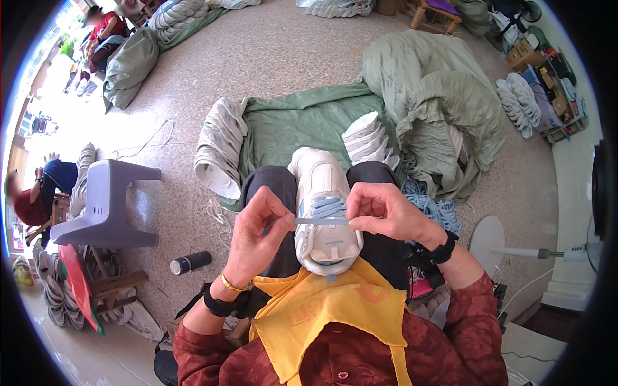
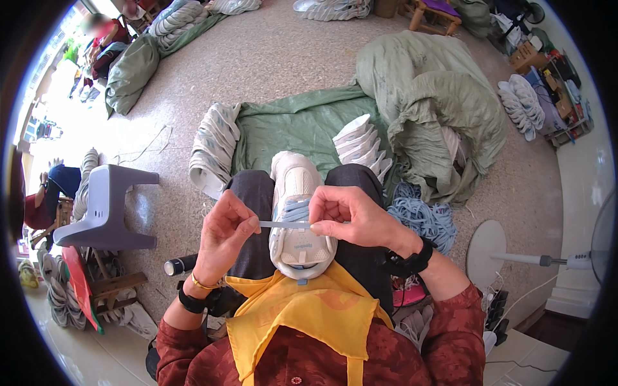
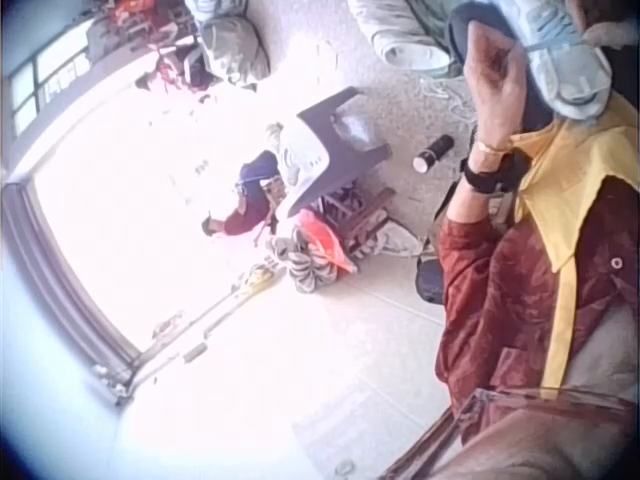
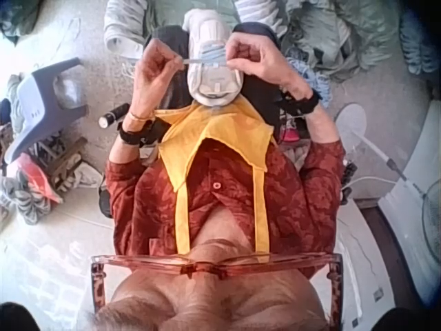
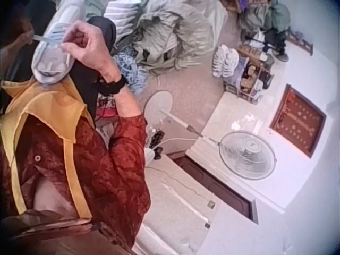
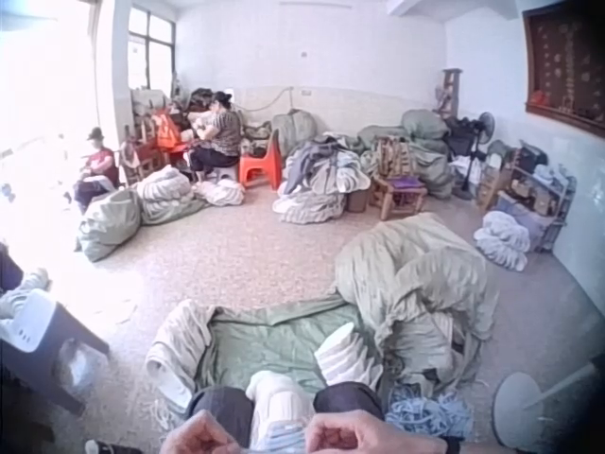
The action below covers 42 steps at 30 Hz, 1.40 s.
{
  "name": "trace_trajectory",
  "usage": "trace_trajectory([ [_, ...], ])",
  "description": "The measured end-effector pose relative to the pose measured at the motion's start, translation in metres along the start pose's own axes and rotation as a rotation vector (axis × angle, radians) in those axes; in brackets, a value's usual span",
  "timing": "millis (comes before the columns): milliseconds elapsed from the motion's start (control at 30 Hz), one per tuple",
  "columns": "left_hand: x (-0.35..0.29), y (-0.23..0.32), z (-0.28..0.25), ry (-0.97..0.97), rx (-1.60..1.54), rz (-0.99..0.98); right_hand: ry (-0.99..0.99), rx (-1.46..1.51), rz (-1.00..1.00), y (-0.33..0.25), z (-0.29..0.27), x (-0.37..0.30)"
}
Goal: Lacing and organizing shoe uppers at a manufacturing facility.
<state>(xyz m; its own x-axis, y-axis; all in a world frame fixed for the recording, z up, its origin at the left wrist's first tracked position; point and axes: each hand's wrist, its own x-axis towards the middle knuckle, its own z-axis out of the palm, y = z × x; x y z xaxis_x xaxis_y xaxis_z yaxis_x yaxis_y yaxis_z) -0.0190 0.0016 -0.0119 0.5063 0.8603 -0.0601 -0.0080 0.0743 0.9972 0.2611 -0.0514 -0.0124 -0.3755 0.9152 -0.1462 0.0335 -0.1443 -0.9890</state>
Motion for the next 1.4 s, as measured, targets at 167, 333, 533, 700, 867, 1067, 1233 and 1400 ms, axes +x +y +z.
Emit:
trace_trajectory([
  [167, -0.005, 0.001, -0.010, -0.011, -0.006, -0.055, 0.098, 0.305, 0.003, -0.016, -0.012, -0.009],
  [333, -0.007, 0.000, -0.010, -0.052, -0.024, -0.070, 0.275, 0.476, 0.021, -0.001, -0.032, -0.023],
  [533, -0.005, -0.007, -0.005, -0.088, -0.037, -0.075, 0.409, 0.585, -0.036, 0.011, -0.058, -0.041],
  [700, -0.003, -0.017, 0.008, -0.099, -0.042, -0.069, 0.590, 0.577, -0.041, 0.016, -0.075, -0.051],
  [867, -0.004, -0.027, 0.018, -0.088, -0.046, -0.055, 0.857, 0.487, 0.033, 0.027, -0.085, -0.048],
  [1067, -0.004, -0.028, 0.022, -0.075, 0.061, -0.006, 0.929, -0.454, -0.052, 0.045, -0.074, -0.039],
  [1233, -0.005, -0.016, 0.030, -0.091, 0.175, -0.023, 0.310, -0.208, -0.015, -0.021, 0.017, -0.010],
  [1400, 0.000, -0.011, 0.042, -0.036, 0.150, 0.208, 0.138, -0.270, -0.076, -0.022, 0.039, 0.006],
])
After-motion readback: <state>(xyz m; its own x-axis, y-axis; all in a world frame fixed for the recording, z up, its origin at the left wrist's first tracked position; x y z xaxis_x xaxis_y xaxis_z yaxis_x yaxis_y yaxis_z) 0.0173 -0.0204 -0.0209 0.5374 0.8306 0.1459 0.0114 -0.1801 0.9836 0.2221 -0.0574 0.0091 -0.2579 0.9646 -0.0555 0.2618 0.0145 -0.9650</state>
